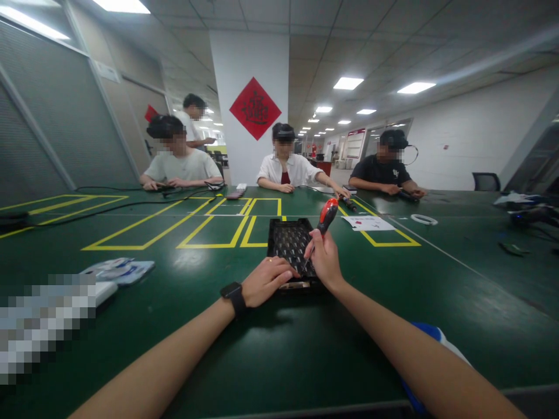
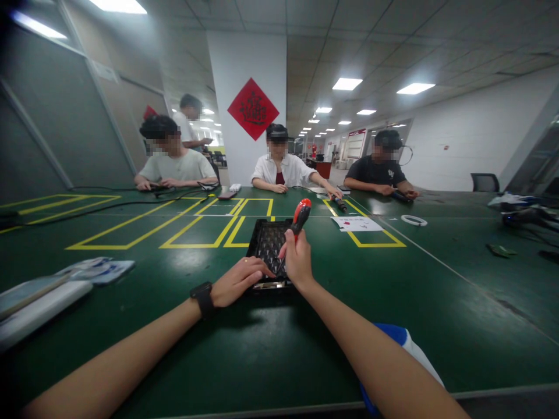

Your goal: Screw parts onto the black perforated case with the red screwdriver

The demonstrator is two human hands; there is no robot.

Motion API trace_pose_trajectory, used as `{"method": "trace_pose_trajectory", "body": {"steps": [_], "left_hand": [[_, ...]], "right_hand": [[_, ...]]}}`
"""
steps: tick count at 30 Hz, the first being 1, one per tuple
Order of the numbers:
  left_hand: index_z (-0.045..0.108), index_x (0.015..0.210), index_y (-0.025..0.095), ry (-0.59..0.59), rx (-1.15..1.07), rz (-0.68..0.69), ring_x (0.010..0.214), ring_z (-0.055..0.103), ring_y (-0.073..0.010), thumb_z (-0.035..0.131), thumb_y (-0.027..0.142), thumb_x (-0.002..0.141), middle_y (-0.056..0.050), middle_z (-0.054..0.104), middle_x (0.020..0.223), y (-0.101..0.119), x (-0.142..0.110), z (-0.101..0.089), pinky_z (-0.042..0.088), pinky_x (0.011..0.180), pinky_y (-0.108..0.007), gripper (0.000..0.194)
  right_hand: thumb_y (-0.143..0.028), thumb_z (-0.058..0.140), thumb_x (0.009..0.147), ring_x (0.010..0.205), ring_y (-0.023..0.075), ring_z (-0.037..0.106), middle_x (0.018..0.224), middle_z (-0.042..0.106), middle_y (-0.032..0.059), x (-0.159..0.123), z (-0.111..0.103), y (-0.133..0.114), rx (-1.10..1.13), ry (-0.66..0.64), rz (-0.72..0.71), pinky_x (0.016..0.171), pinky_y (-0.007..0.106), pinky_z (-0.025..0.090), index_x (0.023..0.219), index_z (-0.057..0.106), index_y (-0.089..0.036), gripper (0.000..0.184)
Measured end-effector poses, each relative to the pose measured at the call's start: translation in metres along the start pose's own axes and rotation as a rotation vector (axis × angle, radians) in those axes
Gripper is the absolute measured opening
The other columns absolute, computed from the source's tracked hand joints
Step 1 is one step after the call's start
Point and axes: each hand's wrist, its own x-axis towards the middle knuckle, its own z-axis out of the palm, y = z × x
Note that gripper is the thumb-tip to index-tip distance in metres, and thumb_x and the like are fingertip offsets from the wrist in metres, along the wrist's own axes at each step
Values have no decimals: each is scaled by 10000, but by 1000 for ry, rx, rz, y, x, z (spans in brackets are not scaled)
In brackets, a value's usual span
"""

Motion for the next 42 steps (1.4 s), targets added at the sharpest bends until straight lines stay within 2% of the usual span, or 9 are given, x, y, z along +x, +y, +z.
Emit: {"method": "trace_pose_trajectory", "body": {"steps": [8, 14, 16, 18, 19, 22, 34, 42], "left_hand": [[625, 1016, 225, 24, -17, -2, 913, 513, -173, 239, 374, 911, -42, 610, 979, -2, -1, 3, 336, 894, -320, 427], [640, 937, 196, 217, -140, -89, 883, 545, -169, 406, 380, 860, -43, 634, 930, -9, 11, 5, 391, 839, -297, 307], [659, 882, 182, 152, -169, -107, 834, 561, -166, 499, 364, 810, -47, 645, 884, -15, 22, 4, 419, 788, -282, 253], [672, 869, 171, -30, -225, -102, 715, 570, -146, 566, 334, 760, -40, 656, 798, -21, 34, 4, 444, 686, -254, 223], [677, 859, 168, -85, -242, -95, 684, 569, -140, 592, 318, 735, -37, 658, 776, -23, 39, 5, 446, 658, -245, 212], [681, 850, 167, -72, -258, -83, 692, 577, -137, 635, 300, 691, -33, 663, 778, -29, 44, 10, 450, 655, -235, 213], [687, 850, 184, 20, -183, -84, 723, 570, -143, 623, 287, 708, -39, 653, 802, -28, 33, 17, 446, 685, -246, 187], [682, 824, 191, -4, -127, -28, 736, 570, -147, 596, 267, 741, -33, 653, 794, -26, 35, 19, 436, 736, -263, 142]], "right_hand": [[-489, 331, 863, 380, 83, 415, 468, 518, -50, 2, -1, 1, 3, 30, -4, 431, 190, 333, 893, 481, -184, 341], [-489, 330, 863, 383, 83, 415, 460, 509, -53, 3, -3, -3, 15, 63, -6, 442, 193, 337, 876, 485, -180, 346], [-485, 330, 865, 390, 82, 417, 464, 506, -54, 3, -4, -3, 18, 69, -9, 448, 191, 338, 873, 483, -180, 342], [-484, 326, 866, 396, 81, 419, 467, 502, -56, 4, -5, -2, 23, 76, -7, 449, 189, 337, 875, 481, -180, 341], [-485, 325, 866, 398, 81, 418, 467, 500, -57, 4, -5, -1, 26, 80, -3, 449, 189, 335, 878, 481, -180, 343], [-494, 319, 863, 391, 81, 410, 458, 490, -60, 6, -5, 1, 37, 98, 12, 445, 189, 331, 880, 484, -177, 357], [-506, 314, 858, 396, 86, 426, 464, 503, -51, 5, -6, 3, 4, 102, -1, 455, 199, 347, 886, 496, -172, 382], [-490, 315, 866, 389, 81, 410, 452, 485, -57, 5, -5, 8, 25, 93, 12, 441, 188, 333, 874, 485, -183, 351]]}}
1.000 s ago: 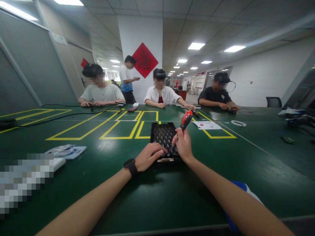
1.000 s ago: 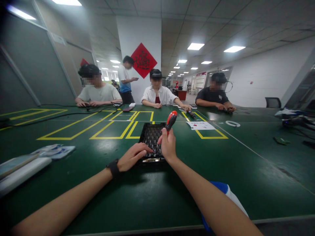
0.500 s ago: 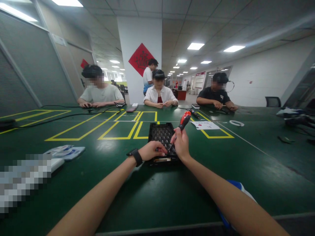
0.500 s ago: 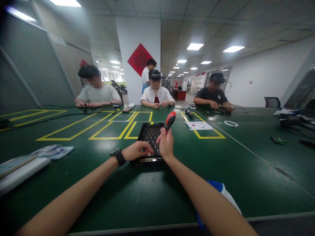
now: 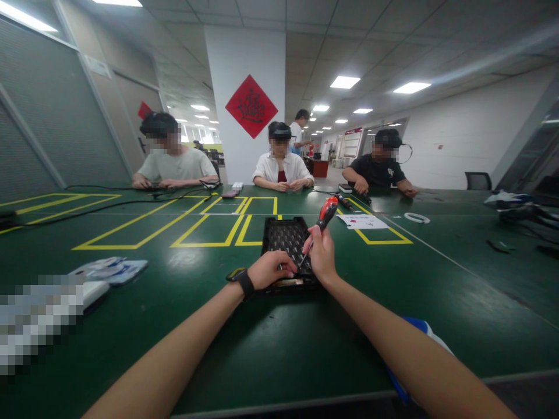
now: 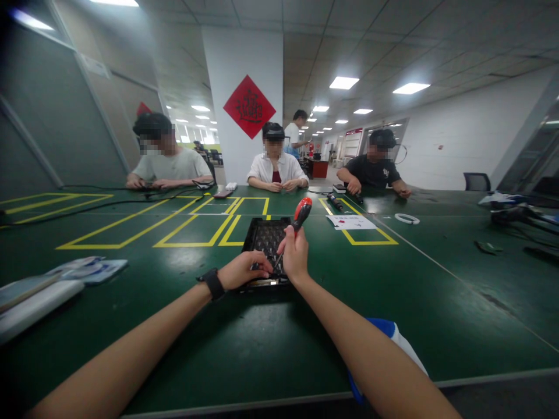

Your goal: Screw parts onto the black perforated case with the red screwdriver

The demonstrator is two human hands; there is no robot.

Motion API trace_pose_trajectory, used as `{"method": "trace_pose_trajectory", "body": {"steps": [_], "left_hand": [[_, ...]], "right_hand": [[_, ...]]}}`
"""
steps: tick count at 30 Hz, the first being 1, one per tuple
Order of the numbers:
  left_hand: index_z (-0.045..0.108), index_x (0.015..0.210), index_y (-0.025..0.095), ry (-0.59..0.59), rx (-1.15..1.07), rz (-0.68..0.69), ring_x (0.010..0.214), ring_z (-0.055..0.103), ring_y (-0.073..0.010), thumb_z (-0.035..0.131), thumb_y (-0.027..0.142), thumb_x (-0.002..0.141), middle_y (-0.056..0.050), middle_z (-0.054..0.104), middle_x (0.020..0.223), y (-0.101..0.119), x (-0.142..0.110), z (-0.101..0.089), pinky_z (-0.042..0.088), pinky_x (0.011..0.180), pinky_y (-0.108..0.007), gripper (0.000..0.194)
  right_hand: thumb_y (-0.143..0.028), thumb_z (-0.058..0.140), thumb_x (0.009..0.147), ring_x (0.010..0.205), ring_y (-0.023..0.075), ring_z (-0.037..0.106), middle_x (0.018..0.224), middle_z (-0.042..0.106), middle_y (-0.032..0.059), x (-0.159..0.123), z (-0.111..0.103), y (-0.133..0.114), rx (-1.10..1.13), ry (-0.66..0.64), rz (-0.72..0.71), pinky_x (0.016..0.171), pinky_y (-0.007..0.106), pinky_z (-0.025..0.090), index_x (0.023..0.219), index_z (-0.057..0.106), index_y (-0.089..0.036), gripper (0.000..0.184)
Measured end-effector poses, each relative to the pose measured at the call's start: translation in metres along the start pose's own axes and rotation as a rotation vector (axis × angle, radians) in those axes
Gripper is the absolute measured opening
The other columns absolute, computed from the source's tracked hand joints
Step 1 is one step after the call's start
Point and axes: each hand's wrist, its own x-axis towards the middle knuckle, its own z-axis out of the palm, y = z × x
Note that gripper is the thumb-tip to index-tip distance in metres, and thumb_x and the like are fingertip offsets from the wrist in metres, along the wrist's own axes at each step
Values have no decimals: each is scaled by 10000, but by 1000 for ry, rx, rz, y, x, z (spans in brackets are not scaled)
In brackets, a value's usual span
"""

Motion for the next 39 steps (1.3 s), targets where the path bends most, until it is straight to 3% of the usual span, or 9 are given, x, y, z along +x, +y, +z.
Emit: {"method": "trace_pose_trajectory", "body": {"steps": [39], "left_hand": [[656, 863, 165, 9, -8, -87, 740, 569, -127, 609, 305, 738, -26, 655, 835, -10, 0, 6, 426, 696, -222, 193]], "right_hand": [[-514, 335, 846, 352, 76, 382, 420, 468, -67, 3, 1, 4, 74, 39, 51, 405, 191, 305, 870, 489, -172, 376]]}}
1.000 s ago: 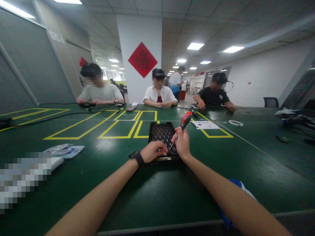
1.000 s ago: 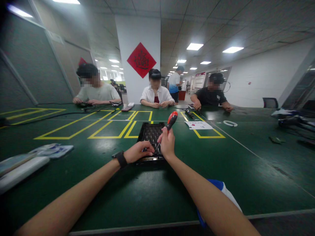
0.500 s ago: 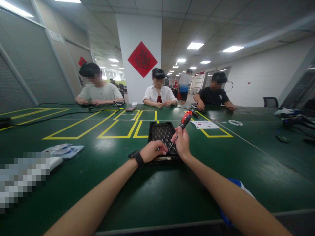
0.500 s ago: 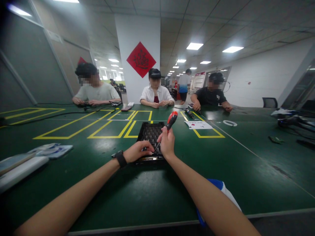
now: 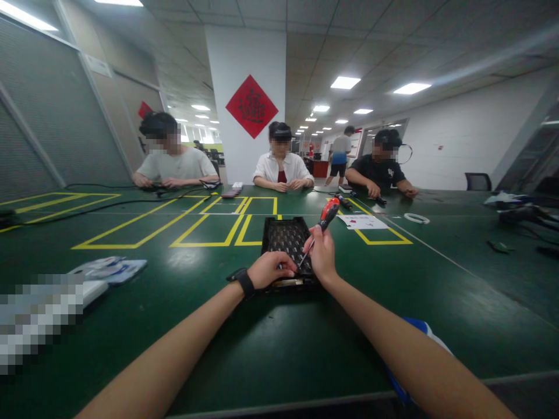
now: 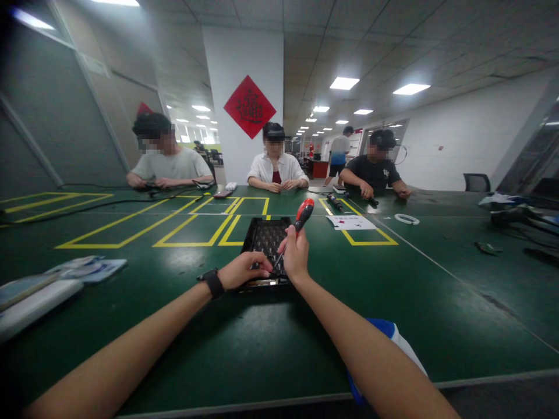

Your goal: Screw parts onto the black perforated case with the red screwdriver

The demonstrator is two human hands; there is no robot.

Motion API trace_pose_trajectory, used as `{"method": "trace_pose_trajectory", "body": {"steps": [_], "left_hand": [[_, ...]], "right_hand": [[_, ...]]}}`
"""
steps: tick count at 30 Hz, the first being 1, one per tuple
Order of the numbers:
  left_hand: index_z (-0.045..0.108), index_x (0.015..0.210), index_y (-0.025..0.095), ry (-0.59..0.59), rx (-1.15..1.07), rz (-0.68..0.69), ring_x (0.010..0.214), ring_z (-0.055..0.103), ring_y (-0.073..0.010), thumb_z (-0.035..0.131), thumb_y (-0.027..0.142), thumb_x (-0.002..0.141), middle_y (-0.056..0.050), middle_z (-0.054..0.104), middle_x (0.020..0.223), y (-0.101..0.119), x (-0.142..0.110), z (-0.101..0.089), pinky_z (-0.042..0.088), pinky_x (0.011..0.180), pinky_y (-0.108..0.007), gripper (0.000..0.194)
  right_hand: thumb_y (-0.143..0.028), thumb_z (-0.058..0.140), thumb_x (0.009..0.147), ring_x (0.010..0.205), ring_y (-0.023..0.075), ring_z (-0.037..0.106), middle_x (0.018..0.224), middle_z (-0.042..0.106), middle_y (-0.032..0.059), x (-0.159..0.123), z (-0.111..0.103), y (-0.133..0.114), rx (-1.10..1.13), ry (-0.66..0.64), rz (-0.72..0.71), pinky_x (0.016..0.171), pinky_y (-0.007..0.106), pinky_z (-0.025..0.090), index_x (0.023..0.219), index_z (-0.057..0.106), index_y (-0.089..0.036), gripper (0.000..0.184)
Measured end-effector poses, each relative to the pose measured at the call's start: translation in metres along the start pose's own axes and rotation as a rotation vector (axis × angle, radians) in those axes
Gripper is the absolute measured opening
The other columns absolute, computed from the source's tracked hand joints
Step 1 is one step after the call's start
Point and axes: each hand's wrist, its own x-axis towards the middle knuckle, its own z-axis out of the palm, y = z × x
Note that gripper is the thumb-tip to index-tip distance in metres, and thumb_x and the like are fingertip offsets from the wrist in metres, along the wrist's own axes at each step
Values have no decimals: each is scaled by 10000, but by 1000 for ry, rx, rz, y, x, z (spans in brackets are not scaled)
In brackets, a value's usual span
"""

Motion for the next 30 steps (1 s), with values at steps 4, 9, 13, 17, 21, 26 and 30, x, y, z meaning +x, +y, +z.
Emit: {"method": "trace_pose_trajectory", "body": {"steps": [4, 9, 13, 17, 21, 26, 30], "left_hand": [[660, 865, 165, -17, 4, -17, 742, 573, -130, 601, 312, 743, -28, 659, 834, -1, 0, 0, 426, 695, -221, 200], [657, 874, 161, -23, -19, -11, 745, 575, -128, 600, 299, 743, -29, 659, 840, -1, 0, -1, 429, 700, -220, 199], [656, 875, 159, -13, -21, -8, 754, 573, -129, 605, 290, 738, -31, 656, 846, -1, 0, -1, 429, 711, -224, 196], [653, 875, 158, -19, -20, 4, 751, 572, -127, 602, 285, 739, -30, 654, 843, -1, 0, -1, 431, 709, -227, 193], [648, 874, 153, -33, -28, 14, 745, 574, -126, 599, 273, 742, -30, 654, 833, -1, 0, -2, 434, 704, -228, 185], [644, 867, 150, -36, -42, 18, 752, 580, -126, 604, 259, 739, -30, 659, 842, 0, 0, -2, 437, 711, -229, 173], [641, 872, 144, -41, -51, 19, 752, 582, -126, 598, 247, 744, -34, 660, 843, 1, 0, -2, 440, 709, -229, 170]], "right_hand": [[-514, 336, 845, 356, 76, 384, 422, 470, -67, 0, 0, 0, 1, -1, 4, 409, 192, 307, 871, 490, -172, 377], [-515, 340, 843, 353, 75, 381, 420, 469, -68, 1, 0, 0, -1, 0, 8, 409, 193, 304, 866, 491, -173, 375], [-530, 348, 831, 352, 79, 388, 417, 468, -67, 0, 0, -2, 10, 7, 17, 406, 199, 308, 862, 490, -168, 390], [-541, 355, 822, 344, 81, 393, 413, 471, -67, -1, 0, -5, 20, 12, 24, 401, 205, 313, 856, 488, -169, 396], [-541, 358, 819, 338, 84, 398, 409, 474, -67, -1, 0, -6, 20, 12, 25, 394, 207, 310, 841, 483, -175, 387], [-541, 363, 818, 338, 83, 398, 409, 475, -66, 0, 1, -5, 23, 4, 27, 388, 204, 303, 840, 480, -175, 385], [-543, 356, 820, 336, 81, 398, 406, 474, -67, 0, 1, -4, 23, 6, 33, 387, 202, 300, 833, 479, -176, 387]]}}
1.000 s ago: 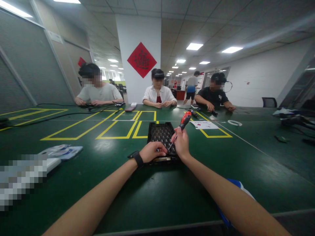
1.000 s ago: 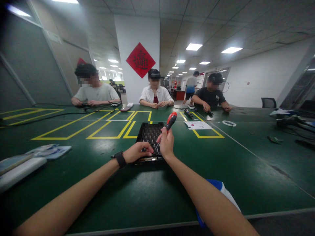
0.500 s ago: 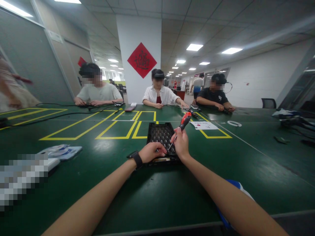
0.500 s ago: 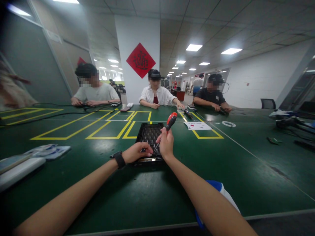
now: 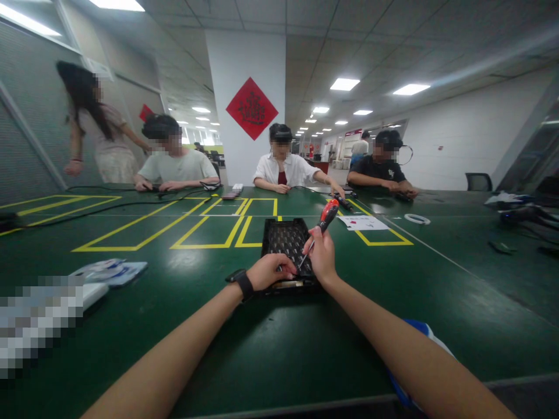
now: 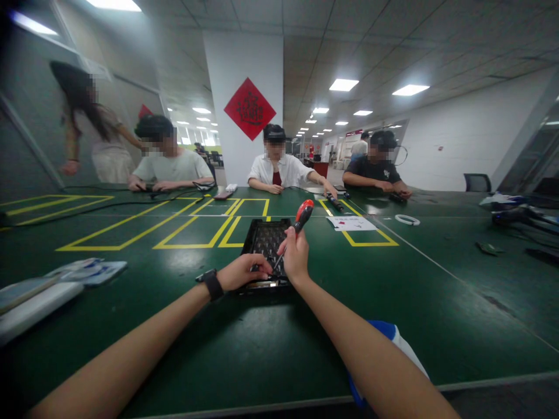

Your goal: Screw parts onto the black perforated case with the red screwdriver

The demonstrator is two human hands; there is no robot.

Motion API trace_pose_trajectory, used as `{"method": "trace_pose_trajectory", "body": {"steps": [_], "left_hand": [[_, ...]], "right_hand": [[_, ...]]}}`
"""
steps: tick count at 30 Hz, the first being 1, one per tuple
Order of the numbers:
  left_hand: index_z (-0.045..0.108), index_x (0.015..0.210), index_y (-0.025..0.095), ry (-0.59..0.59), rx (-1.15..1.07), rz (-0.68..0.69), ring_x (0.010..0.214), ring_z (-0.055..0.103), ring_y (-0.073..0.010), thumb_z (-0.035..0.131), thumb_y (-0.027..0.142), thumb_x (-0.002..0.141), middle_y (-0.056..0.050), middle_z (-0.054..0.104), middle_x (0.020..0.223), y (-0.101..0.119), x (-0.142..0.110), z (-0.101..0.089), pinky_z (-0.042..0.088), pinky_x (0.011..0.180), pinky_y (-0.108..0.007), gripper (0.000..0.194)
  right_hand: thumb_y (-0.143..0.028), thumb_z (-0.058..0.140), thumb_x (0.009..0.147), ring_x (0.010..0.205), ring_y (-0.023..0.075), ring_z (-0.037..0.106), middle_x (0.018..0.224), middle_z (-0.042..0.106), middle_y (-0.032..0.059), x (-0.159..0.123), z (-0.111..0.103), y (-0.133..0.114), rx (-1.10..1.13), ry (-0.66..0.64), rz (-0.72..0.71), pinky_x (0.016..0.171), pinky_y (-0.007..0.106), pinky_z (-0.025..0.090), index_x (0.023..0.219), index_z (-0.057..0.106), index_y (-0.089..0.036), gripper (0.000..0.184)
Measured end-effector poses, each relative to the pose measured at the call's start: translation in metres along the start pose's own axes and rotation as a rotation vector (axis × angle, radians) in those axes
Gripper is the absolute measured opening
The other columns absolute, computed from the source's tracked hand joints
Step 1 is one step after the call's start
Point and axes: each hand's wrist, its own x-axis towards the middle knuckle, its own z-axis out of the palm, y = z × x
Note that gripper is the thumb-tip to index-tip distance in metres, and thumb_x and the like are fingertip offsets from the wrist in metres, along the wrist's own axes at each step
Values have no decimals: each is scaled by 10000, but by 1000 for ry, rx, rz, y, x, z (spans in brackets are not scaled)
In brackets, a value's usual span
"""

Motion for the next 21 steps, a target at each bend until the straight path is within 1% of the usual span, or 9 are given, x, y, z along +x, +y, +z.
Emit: {"method": "trace_pose_trajectory", "body": {"steps": [9, 13, 21], "left_hand": [[629, 887, 138, -13, -29, 21, 765, 568, -119, 603, 205, 733, -36, 647, 855, 2, -1, -2, 441, 719, -225, 169], [624, 880, 142, -27, -27, 39, 746, 561, -115, 585, 212, 751, -30, 642, 842, 2, -1, -1, 434, 704, -219, 152], [621, 877, 158, -24, 16, 23, 740, 552, -112, 585, 230, 751, -15, 639, 827, 1, 0, -1, 418, 705, -215, 150]], "right_hand": [[-546, 351, 823, 340, 82, 402, 409, 477, -68, -1, 0, 0, 11, -11, 9, 394, 204, 307, 859, 487, -173, 399], [-548, 353, 821, 344, 85, 405, 412, 481, -65, -1, 0, 0, 6, -14, 9, 398, 208, 310, 849, 487, -175, 397], [-548, 348, 821, 346, 86, 406, 417, 488, -62, -1, 0, 0, 9, -17, 20, 396, 209, 308, 854, 483, -174, 399]]}}
